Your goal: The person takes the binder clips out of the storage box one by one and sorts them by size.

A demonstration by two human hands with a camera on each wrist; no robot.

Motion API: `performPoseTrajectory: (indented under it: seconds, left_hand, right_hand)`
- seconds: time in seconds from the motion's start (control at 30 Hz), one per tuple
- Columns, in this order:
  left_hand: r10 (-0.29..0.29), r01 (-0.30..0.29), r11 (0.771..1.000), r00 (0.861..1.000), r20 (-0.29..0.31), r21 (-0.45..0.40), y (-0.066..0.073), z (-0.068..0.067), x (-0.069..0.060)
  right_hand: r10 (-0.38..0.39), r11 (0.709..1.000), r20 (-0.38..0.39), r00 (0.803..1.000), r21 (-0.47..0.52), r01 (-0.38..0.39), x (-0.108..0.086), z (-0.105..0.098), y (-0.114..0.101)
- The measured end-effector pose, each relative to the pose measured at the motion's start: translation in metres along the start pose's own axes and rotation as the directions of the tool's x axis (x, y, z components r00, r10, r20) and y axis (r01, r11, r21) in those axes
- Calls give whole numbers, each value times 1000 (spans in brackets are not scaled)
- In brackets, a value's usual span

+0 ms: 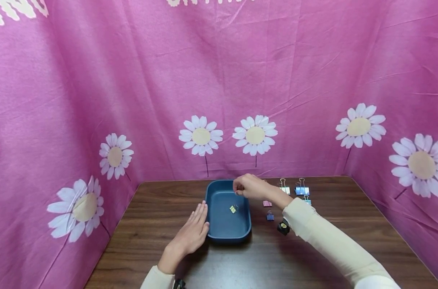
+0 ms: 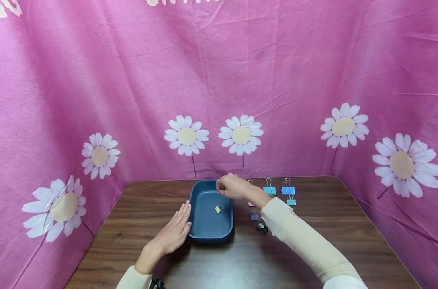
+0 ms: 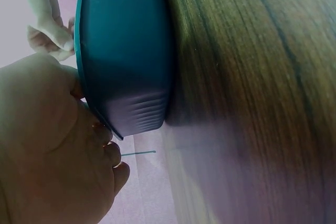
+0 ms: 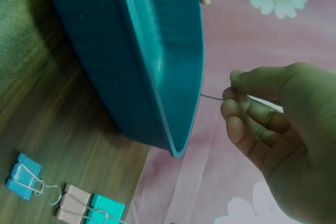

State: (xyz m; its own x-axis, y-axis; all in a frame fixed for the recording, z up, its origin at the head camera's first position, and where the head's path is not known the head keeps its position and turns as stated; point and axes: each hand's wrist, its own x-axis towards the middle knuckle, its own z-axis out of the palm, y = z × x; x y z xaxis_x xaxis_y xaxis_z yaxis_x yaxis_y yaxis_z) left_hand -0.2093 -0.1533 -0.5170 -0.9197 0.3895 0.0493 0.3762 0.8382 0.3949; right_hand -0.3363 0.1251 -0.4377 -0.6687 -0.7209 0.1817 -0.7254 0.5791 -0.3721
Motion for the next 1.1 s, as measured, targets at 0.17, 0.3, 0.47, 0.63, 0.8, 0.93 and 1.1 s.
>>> performPoseTrajectory:
  seconds: [0.17,0.3,0.47,0.63,0.8,0.93,1.1]
  left_hand:
    - [3,-3,1000,1000,-2,-2,-1,0,0]
    - [13,-13,1000,1000,-12,-9,-1,0,0]
    - [22,-22,1000,1000,-22,-7,0,0,0]
    - [6,-6,1000,1000,-3,-9,0,-1,0]
    - [2,-2,1000,1000,2,-13,0,-1,0]
    - [5,-5,1000,1000,-1,-12,0,-1,-1]
    - [9,-9,1000,1000,-5,-10,1,-1,0]
  right_hand:
    - [-20,997,56,998,-72,24,13,5,-8]
    - [-39,991,99,994,-121,51,21,10,-14]
    - [-101,979,158,982,-158,127,28,19,-18]
    - [-92,965,227,970,-218,142,32,32,-20]
    - [28,964,326,945,-258,60,35,44,-25]
    - [123,943,380,917,-332,11,35,52,-26]
    - [188,922,410,893,-386,-17,32,59,-26]
